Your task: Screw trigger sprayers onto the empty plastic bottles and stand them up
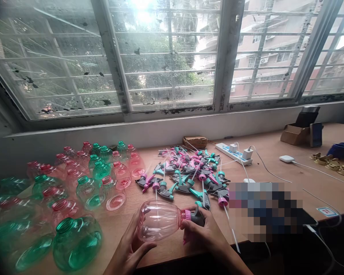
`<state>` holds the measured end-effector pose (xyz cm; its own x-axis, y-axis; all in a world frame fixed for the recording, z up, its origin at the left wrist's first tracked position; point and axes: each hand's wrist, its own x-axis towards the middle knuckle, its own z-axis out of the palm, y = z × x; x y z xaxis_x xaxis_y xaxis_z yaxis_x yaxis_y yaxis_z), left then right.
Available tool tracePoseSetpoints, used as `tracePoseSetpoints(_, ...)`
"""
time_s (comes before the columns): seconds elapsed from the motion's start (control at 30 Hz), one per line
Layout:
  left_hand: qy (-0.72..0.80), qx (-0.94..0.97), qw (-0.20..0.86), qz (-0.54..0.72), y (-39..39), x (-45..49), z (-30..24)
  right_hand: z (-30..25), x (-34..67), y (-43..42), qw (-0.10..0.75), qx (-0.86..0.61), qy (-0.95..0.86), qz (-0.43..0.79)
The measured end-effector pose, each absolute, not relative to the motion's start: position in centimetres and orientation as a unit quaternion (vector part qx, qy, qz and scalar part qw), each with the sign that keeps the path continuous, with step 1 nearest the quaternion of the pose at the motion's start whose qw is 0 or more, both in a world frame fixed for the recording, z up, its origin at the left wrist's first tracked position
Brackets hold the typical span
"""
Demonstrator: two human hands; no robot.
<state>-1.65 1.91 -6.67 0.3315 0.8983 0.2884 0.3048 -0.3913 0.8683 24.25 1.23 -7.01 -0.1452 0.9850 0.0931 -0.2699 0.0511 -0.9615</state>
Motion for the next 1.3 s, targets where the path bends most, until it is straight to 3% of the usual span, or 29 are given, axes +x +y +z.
tracePoseSetpoints(0.47,0.438,0.668,0.390,0.458,1.4,-1.2,-5.7,-7.1,23.9,1.0,0.531,-0.402,-0.499,0.555)
tracePoseSetpoints(0.93,0.442,0.714,0.351,0.414,1.6,-1.6,-6.2,-7.2,24.0,1.2,0.545,-0.378,-0.489,0.567)
tracePoseSetpoints(1.3,0.453,0.691,0.383,0.413,1.6,-1.2,-5.3,-6.9,23.9,1.0,0.539,-0.405,-0.501,0.542)
